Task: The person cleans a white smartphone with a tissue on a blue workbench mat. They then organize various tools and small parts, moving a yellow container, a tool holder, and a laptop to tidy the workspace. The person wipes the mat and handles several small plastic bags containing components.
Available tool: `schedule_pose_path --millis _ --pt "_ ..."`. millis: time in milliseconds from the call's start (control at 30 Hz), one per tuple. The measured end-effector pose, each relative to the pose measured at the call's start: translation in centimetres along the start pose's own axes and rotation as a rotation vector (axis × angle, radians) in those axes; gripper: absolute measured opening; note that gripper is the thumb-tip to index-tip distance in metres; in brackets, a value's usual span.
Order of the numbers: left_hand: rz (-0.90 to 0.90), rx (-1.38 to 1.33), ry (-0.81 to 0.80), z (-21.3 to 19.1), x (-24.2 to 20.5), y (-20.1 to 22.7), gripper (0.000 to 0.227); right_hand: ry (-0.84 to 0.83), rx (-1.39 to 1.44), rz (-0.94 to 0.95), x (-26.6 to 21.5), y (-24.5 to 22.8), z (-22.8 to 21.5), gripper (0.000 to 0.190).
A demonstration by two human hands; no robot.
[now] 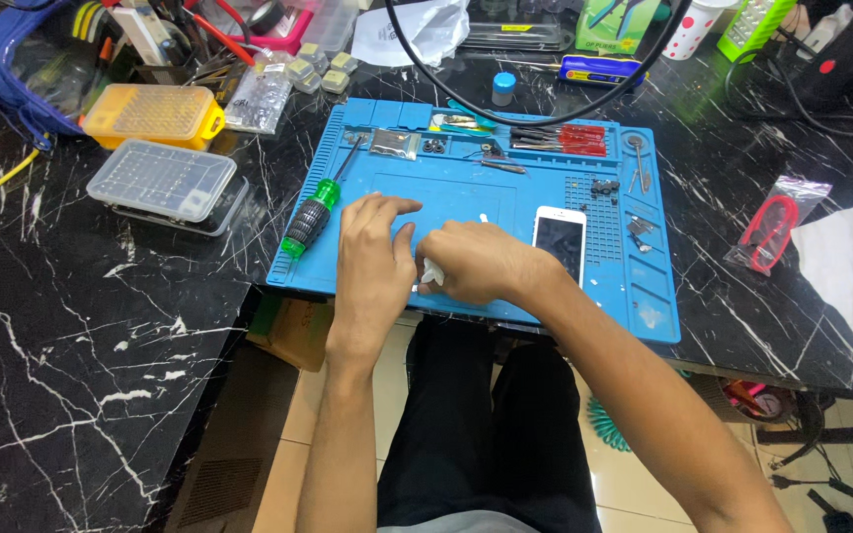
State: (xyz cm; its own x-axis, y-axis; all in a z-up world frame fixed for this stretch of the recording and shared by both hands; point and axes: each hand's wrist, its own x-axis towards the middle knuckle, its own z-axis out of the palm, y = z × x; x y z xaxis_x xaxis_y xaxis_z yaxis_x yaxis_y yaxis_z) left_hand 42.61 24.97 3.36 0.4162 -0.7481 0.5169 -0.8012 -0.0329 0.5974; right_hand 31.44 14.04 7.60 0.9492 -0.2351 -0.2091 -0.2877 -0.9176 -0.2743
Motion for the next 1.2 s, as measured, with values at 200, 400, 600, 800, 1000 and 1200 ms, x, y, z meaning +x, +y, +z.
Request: schedule_pose_path --millis 200,400,600,800,1000,1200 --pt "-0.027 -0.013 -0.031 0.5 -0.1 0.2 0.022 -0.029 0.018 0.050 -0.8 0.5 0.1 0.033" --pt "-0.038 -0.055 -0.053 0.1 0.0 1.0 0.021 0.156 0.009 0.046 -1.5 0.7 -1.3 0.026" --pt "-0.064 -0.055 -0.050 -0.2 -0.3 1.1 0.022 0.208 0.143 0.058 -2.5 0.8 -0.6 0.023" --pt "-0.028 -0.060 -0.049 0.5 -0.4 0.3 0.021 0.223 0.123 0.065 -2.7 1.1 0.4 0.026" --pt "-0.060 -0.072 -0.072 0.5 -0.7 1.1 0.022 0.203 0.048 0.016 -3.0 0.6 -0.5 0.029" --pt "-0.056 -0.059 -0.076 0.6 -0.7 1.2 0.021 0.138 0.179 0.094 -2.1 1.1 -0.7 0.037"
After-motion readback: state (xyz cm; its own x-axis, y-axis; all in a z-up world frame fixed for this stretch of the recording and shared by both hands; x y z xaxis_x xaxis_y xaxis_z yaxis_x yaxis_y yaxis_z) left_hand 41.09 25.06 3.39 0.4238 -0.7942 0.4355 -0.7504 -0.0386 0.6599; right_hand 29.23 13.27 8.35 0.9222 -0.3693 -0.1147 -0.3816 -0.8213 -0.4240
